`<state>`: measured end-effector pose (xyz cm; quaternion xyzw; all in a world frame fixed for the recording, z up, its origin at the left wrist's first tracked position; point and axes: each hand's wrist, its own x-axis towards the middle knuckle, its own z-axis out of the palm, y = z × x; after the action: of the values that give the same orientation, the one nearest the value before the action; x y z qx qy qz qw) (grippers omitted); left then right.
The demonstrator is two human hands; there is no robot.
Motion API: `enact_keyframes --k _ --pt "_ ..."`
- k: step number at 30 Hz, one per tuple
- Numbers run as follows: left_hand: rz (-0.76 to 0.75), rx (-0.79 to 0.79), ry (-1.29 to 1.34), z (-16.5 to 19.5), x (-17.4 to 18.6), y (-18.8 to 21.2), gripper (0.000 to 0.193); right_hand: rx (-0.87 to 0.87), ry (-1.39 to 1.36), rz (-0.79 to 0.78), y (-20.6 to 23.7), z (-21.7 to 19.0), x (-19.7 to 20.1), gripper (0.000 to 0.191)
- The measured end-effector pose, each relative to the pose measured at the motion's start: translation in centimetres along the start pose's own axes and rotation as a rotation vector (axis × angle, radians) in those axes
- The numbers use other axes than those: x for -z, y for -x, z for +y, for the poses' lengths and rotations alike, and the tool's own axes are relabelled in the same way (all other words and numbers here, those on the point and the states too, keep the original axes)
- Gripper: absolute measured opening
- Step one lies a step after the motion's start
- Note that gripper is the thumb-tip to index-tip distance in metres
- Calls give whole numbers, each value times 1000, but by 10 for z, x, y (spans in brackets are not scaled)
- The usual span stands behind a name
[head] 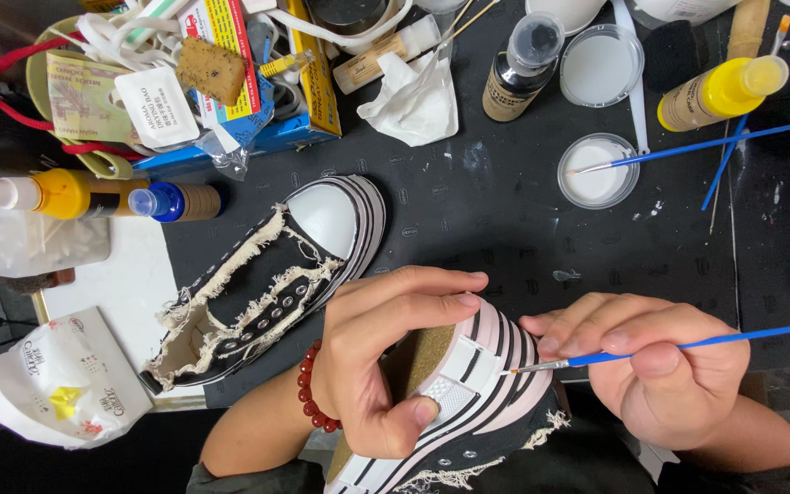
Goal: The person paints white stripes onto the side of a black canvas shoe using a small blue paintbrush and white paint. They repeatedly dip the brush into a small container of paint and carefully apply it to the shoe's surface. Towards the end, they use a pink hairdryer to dry the painted area.
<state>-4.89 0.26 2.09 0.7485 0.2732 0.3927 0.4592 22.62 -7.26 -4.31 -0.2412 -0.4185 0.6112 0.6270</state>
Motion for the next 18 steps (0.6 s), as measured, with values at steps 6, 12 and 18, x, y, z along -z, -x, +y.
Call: enact_keyframes --k 6,12,18 --pt "12 3 9 2 0 -2 56 30 84 -2 0 1 -1 23" --pt "14 -15 12 1 -1 0 57 31 77 20 2 1 -1 25" --pt "19 -26 19 -1 -2 0 57 35 43 7 6 2 2 25"
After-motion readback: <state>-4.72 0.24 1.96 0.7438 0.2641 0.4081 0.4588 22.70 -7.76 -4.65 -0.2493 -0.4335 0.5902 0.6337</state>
